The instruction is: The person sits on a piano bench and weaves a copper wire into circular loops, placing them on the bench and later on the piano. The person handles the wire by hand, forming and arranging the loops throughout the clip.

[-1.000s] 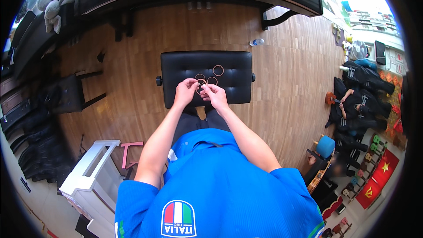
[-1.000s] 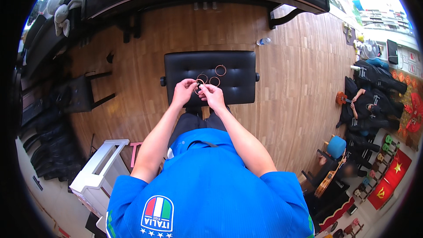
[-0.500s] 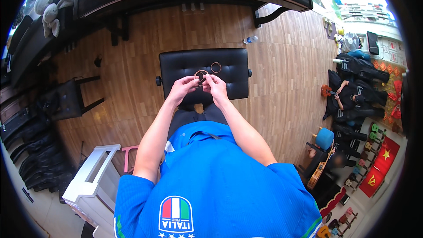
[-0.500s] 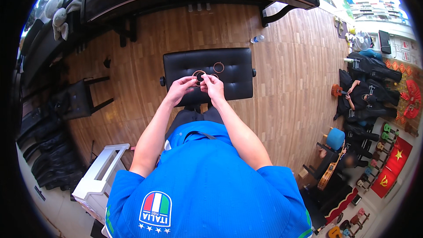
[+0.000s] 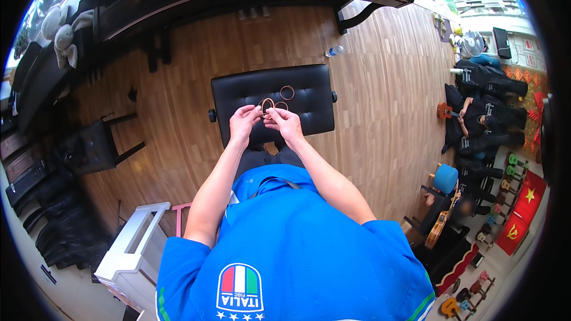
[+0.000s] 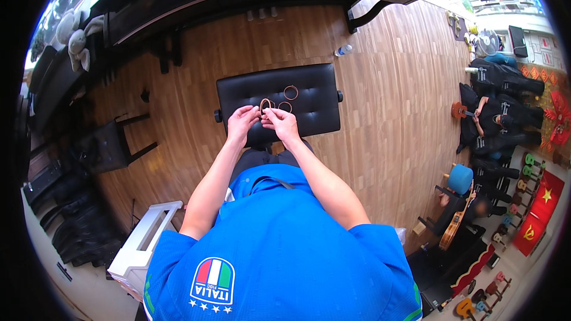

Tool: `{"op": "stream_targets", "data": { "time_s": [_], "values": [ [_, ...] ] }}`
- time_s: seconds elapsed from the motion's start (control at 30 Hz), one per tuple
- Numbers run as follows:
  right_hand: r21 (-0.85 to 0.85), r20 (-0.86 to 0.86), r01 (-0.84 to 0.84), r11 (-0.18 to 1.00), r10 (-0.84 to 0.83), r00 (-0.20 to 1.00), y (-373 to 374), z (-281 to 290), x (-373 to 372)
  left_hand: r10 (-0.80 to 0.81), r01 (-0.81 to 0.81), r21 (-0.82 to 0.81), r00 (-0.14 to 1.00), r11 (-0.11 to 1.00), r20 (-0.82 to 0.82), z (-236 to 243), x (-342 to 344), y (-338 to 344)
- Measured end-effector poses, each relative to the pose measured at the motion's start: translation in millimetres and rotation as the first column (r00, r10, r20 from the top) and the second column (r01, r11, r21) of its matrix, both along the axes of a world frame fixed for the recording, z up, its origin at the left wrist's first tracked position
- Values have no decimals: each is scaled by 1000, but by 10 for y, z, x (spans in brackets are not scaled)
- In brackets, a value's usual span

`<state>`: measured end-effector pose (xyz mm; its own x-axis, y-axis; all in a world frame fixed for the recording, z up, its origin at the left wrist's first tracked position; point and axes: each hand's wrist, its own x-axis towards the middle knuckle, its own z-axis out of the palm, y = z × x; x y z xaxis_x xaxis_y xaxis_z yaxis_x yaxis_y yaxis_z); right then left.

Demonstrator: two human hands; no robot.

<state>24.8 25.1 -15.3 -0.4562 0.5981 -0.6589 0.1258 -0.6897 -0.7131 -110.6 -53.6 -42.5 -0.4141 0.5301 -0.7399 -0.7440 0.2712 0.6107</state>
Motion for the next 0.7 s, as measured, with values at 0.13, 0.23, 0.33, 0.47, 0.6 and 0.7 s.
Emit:
{"op": "stream_targets", "data": {
  "time_s": [0.13, 0.23, 0.33, 0.47, 0.6, 0.7],
  "values": [
    [-7, -24, 23, 1000, -24, 999, 99, 2, 138, -105, 106, 27, 993, 994, -51, -42, 129, 129],
    [-7, -41, -7, 1000, 6, 999, 187, -17, 252, -126, 127, 4, 988, 992, -87, -125, 211, 205],
    [32, -58, -71, 997, 73, 996, 315, -22, 322, -57, 59, 32, 997, 998, -54, -117, 317, 294],
    [88, -52, -124, 988, 128, 990, 439, 8, 467, -194, 184, -80, 971, 980, -136, -162, 445, 385],
    [149, -28, -207, 967, 213, 977, 522, 56, 628, -308, 298, -101, 945, 949, -107, -103, 578, 469],
    [170, -11, -305, 937, 312, 950, 531, 72, 689, -311, 296, -99, 926, 950, -216, -93, 677, 456]
  ]
}}
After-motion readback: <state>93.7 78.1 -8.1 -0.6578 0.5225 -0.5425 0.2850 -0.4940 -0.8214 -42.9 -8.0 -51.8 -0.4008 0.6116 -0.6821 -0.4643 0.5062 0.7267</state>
